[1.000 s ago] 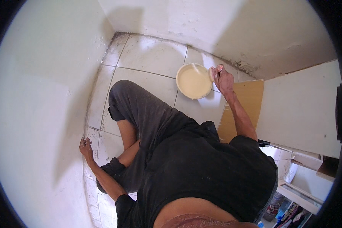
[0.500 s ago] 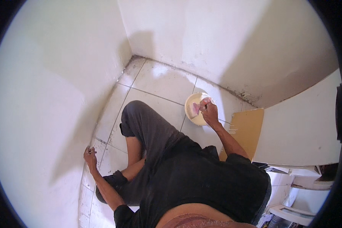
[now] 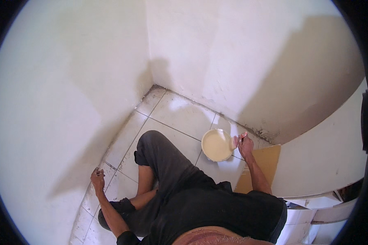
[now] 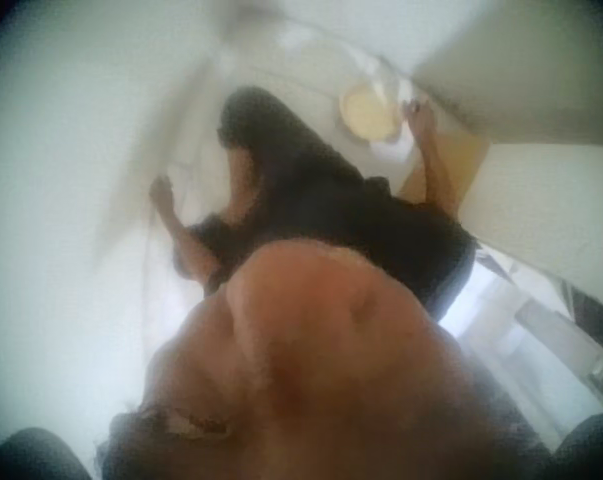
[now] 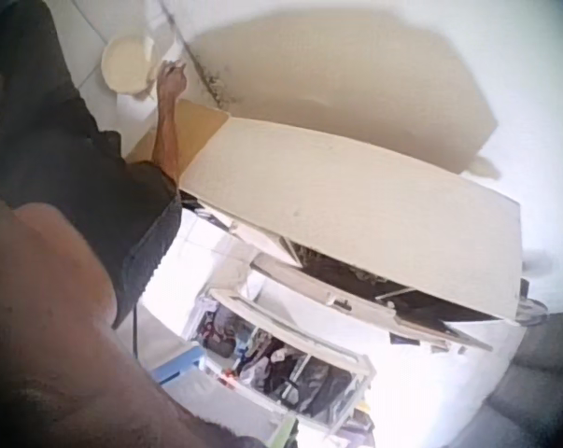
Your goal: The person paints a corner and lower section of a wall using a paintbrush and a container of light-colored paint while sitting on the floor.
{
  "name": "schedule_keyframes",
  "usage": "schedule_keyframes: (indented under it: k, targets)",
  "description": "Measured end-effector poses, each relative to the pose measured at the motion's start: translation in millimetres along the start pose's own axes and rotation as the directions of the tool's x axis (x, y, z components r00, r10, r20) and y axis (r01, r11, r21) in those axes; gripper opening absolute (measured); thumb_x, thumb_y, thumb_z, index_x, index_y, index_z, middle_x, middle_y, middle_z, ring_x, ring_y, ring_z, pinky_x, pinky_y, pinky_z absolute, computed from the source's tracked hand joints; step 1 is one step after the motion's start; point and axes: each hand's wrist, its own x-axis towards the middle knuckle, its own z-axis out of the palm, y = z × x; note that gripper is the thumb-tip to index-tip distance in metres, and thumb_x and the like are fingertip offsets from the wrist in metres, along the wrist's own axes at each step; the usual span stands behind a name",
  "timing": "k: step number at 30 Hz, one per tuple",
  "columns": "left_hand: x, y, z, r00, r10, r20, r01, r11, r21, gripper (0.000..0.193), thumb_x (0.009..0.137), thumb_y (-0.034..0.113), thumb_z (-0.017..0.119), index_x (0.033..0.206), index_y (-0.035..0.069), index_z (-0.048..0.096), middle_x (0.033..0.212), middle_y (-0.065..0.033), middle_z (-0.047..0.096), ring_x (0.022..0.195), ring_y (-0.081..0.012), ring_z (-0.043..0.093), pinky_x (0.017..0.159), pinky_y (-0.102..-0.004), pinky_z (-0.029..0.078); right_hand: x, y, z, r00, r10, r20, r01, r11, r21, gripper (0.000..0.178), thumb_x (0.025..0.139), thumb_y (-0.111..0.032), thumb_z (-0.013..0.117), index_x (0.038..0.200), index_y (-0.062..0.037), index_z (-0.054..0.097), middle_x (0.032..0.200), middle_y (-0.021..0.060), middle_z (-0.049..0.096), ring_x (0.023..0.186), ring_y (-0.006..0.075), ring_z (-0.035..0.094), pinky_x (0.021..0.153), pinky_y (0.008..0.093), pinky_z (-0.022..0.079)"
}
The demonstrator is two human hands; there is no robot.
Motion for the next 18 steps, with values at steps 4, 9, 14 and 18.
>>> schedule_keyframes:
  k: [4,9,14,18]
  targets:
    - [-1,8,2,1.0,-0.027,0.006,0.027,1.0,0.001,0.041,0.086,0.018,0.06,0.119,-0.006,0.057,0.083,-0.0156,0.067,0.068,-0.02,0.064,0.066,-0.032,0.051,0,-13,4,0.982,-0.188,-0.021,0.185,0.977,-0.102,0.018,0.092,-0.024,0.053,0.088,-0.0068,0.048,0.061,0.0155,0.056,0.058,0.0386,0.058,0.056,0.0439,0.047]
    - [0,-1,1,1.0,-0.018,-0.006,0.018,1.0,-0.007,0.042,0.085,0.018,0.062,0.119,-0.006,0.056,0.084,-0.0156,0.067,0.068,-0.0198,0.064,0.067,-0.0322,0.051,-15,-30,39,0.972,-0.231,0.047,0.229,0.972,0.049,0.016,0.09,-0.021,0.054,0.09,-0.0059,0.049,0.071,0.0155,0.058,0.066,0.0369,0.061,0.059,0.044,0.048]
    - [-4,11,-3,0.999,-0.037,-0.019,0.037,0.999,-0.027,0.043,0.085,0.019,0.062,0.119,-0.007,0.056,0.084,-0.016,0.067,0.067,-0.0201,0.064,0.065,-0.0316,0.05,-20,-46,70,0.978,-0.206,0.041,0.188,0.947,0.262,0.016,0.092,-0.019,0.051,0.088,-0.0026,0.051,0.069,0.0162,0.058,0.063,0.0345,0.061,0.059,0.0427,0.047]
    - [0,7,-4,1.0,0.027,-0.002,-0.027,0.998,0.057,0.045,0.086,0.02,0.061,0.119,-0.009,0.055,0.083,-0.0163,0.066,0.067,-0.0199,0.064,0.065,-0.0313,0.05,-14,-26,73,0.998,-0.03,0.061,-0.007,0.843,0.538,0.023,0.095,-0.021,0.046,0.086,0.0001,0.05,0.067,0.0142,0.058,0.059,0.0257,0.061,0.055,0.0374,0.047]
